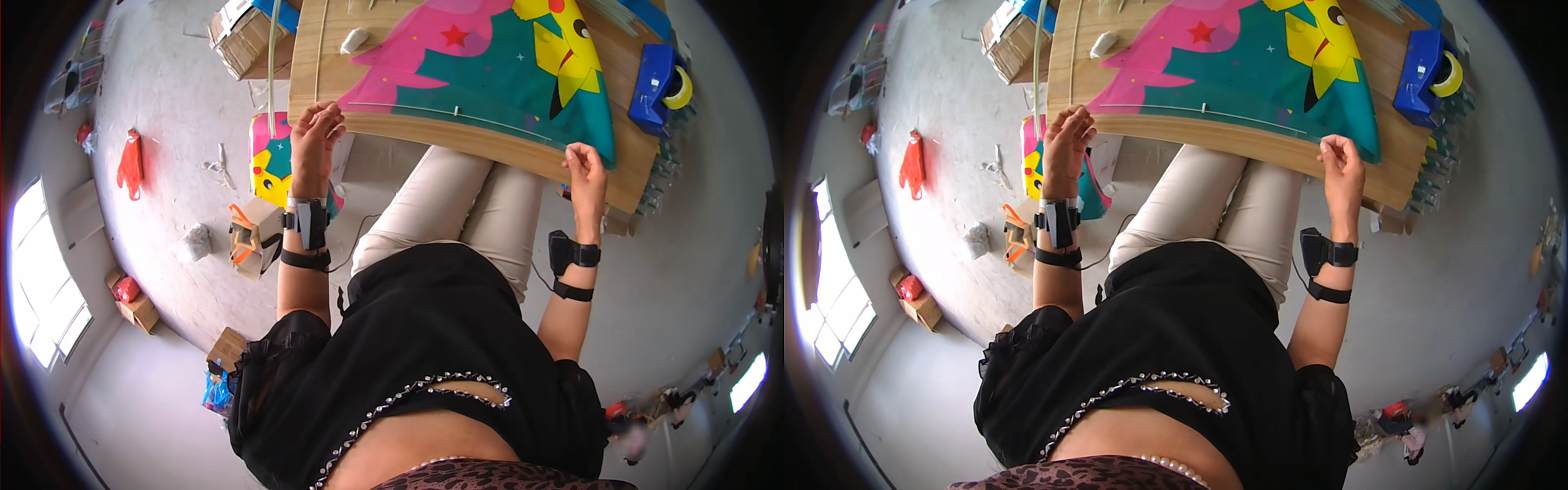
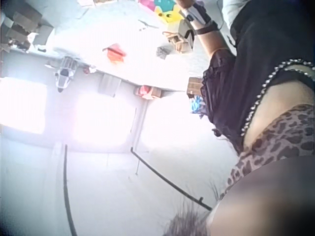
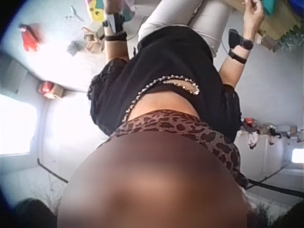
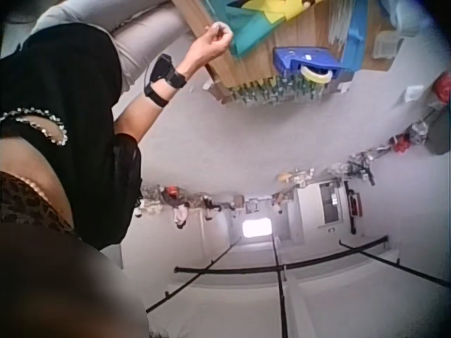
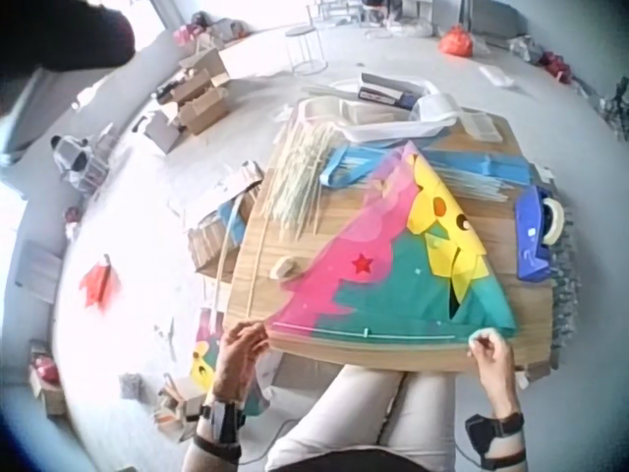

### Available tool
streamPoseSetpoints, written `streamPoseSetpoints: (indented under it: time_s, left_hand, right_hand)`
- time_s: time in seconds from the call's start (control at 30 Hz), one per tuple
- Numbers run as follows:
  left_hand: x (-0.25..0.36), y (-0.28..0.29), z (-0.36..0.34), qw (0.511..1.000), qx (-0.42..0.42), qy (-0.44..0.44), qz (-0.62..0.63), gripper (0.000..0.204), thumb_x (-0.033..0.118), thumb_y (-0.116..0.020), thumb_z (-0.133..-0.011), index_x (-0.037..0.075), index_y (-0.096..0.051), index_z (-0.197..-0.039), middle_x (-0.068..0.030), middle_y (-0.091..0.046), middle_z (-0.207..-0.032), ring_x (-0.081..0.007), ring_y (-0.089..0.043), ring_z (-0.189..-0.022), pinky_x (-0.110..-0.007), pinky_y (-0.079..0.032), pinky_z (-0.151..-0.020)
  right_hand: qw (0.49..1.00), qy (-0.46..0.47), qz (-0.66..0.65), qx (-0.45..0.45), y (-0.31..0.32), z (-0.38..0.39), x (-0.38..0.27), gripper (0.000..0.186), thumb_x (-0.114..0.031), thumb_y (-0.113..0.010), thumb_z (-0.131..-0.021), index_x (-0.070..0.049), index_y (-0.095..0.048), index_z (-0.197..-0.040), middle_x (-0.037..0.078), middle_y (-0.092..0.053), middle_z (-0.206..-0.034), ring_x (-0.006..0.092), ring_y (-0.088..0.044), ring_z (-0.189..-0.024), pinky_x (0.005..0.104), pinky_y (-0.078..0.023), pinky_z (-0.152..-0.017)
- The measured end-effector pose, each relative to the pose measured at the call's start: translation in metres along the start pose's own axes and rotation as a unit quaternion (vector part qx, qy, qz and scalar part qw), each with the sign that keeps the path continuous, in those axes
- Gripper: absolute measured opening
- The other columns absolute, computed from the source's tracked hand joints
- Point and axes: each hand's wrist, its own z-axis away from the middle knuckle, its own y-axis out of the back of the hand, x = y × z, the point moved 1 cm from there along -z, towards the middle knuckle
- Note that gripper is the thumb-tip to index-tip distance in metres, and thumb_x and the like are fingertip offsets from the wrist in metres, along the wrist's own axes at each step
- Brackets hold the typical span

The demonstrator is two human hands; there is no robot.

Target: The recorder is assembling a colorful kite by attaching strings and plastic sheets.

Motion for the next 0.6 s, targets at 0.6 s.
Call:
streamPoseSetpoints:
  time_s: [0.6]
  left_hand:
    - [-0.007,0.012,-0.010,0.984,0.000,-0.113,-0.135,0.018,0.012,-0.075,-0.105,0.001,-0.072,-0.119,-0.0029,-0.073,-0.103,-0.0108,-0.069,-0.091,-0.027,-0.057,-0.085]
  right_hand:
    - [0.997,-0.008,0.040,0.060,-0.007,0.006,-0.004,0.019,-0.013,-0.074,-0.104,0.000,-0.072,-0.118,0.005,-0.075,-0.099,0.0123,-0.069,-0.087,0.0280,-0.056,-0.084]
